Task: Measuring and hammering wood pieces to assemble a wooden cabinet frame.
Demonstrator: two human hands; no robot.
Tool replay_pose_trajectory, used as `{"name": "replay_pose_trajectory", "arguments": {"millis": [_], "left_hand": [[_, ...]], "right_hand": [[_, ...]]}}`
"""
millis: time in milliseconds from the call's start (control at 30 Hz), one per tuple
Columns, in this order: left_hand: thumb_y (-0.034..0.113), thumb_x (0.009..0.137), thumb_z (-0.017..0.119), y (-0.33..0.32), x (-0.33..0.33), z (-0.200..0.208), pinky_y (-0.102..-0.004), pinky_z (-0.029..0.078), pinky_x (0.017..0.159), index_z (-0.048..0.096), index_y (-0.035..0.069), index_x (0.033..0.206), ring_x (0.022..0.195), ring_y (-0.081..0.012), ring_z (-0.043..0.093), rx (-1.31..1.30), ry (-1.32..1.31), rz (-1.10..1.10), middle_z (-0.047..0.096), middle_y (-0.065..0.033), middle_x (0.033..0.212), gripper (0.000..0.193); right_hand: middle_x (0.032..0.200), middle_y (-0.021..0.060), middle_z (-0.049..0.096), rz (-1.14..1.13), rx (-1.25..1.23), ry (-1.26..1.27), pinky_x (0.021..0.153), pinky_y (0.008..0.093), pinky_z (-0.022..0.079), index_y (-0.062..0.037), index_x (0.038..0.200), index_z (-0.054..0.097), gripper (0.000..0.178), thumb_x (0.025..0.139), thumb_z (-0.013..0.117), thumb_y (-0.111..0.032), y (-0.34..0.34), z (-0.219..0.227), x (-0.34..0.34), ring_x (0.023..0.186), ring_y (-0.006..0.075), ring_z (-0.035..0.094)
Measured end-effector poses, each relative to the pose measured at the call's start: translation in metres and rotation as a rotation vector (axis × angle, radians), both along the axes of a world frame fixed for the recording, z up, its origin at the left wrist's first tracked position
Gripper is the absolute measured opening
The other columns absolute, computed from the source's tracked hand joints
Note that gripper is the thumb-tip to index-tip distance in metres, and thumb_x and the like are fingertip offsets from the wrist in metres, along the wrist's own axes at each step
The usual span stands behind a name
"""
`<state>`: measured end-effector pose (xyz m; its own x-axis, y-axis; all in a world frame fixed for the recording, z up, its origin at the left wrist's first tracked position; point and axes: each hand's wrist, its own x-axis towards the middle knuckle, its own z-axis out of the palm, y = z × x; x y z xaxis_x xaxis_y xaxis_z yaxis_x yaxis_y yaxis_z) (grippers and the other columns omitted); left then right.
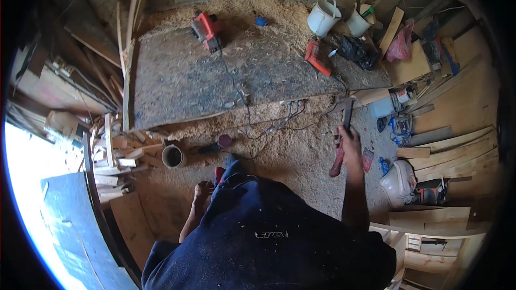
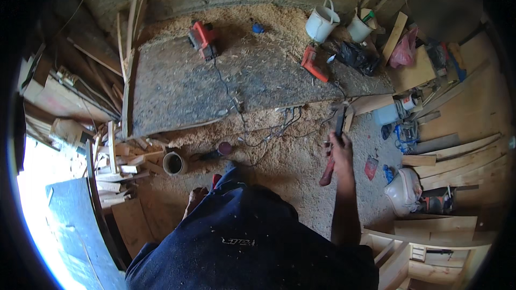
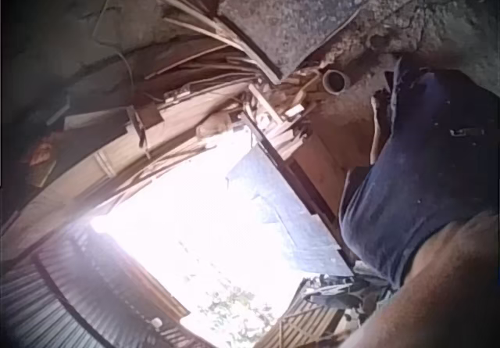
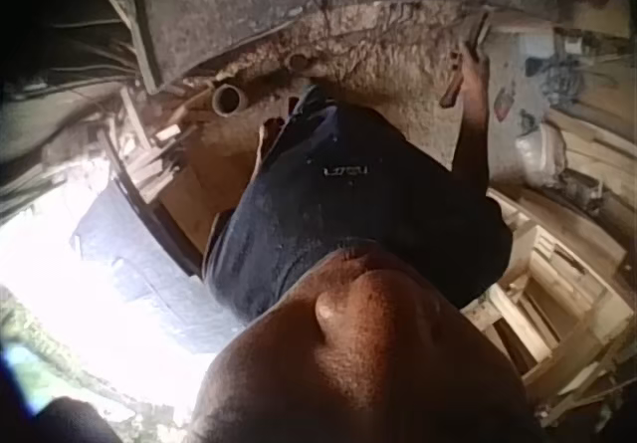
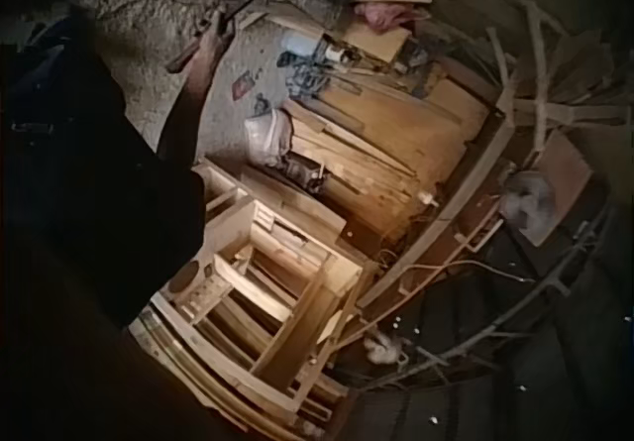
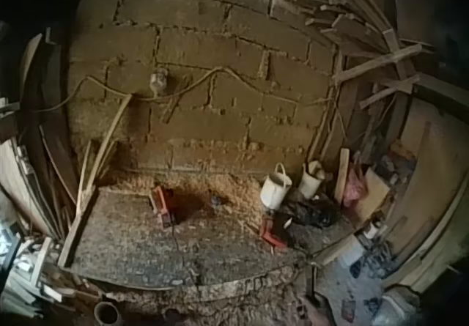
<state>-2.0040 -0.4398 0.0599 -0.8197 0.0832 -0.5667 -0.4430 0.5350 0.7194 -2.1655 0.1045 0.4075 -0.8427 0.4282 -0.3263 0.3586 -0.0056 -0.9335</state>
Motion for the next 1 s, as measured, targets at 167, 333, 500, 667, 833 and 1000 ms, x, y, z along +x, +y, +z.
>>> {"name": "replay_pose_trajectory", "arguments": {"millis": [167,333,500,667,833,1000], "left_hand": [[0.034,0.099,0.065,-0.023,-0.073,-0.011,-0.0386,0.053,0.061,0.062,0.005,0.121,0.077,-0.0235,0.071,0.346,-0.368,0.801,0.073,-0.0104,0.097,0.037],[0.030,0.100,0.064,-0.023,-0.120,0.030,-0.0345,0.054,0.064,0.061,0.003,0.124,0.078,-0.0213,0.071,0.319,-0.138,1.012,0.074,-0.0113,0.102,0.036],[0.034,0.100,0.059,0.042,-0.119,0.035,-0.0343,0.052,0.065,0.065,0.003,0.103,0.080,-0.0228,0.071,0.212,0.094,1.276,0.074,-0.0103,0.097,0.032],[0.019,0.085,0.064,0.222,-0.044,0.014,-0.0498,0.052,0.061,0.055,0.012,0.074,0.064,-0.0311,0.063,-1.035,0.042,0.371,0.062,-0.0098,0.068,0.016],[0.028,0.096,0.065,0.407,0.020,0.020,-0.0348,0.051,0.057,0.066,0.005,0.089,0.065,-0.0171,0.063,0.138,-0.418,1.322,0.070,-0.0070,0.080,0.024],[0.030,0.097,0.065,0.464,0.015,0.047,-0.0324,0.051,0.058,0.068,0.003,0.094,0.067,-0.0150,0.063,0.230,-0.527,1.359,0.070,-0.0072,0.082,0.028]], "right_hand": [[0.095,0.0006,0.070,0.021,0.137,0.041,0.051,0.0264,0.046,-0.0118,0.120,0.065,0.033,0.098,0.068,-0.036,0.075,0.053,-0.122,0.070,0.0106,0.065],[0.101,0.0022,0.070,0.087,0.115,0.130,0.053,0.0280,0.048,-0.0120,0.122,0.063,0.035,0.097,0.070,-0.036,0.166,0.092,-0.303,0.074,0.0130,0.067],[0.101,0.0074,0.071,0.116,0.129,0.204,0.053,0.0351,0.056,-0.0066,0.116,0.059,0.026,0.099,0.066,-0.024,0.235,0.092,-0.538,0.078,0.0198,0.070],[0.098,0.0106,0.073,0.019,0.661,0.289,0.049,0.0341,0.055,-0.0010,0.113,0.061,0.032,0.098,0.065,-0.029,0.254,0.046,-0.659,0.081,0.0254,0.073],[0.077,0.0122,0.069,0.492,1.082,-0.087,0.044,0.0367,0.049,0.0012,0.124,0.062,0.038,0.096,0.067,-0.025,0.279,0.025,-0.679,0.054,0.0222,0.066],[0.089,0.0170,0.070,0.652,1.161,-0.044,0.057,0.0412,0.053,-0.0011,0.122,0.064,0.032,0.097,0.064,-0.020,0.244,0.031,-0.704,0.070,0.0279,0.069]]}}
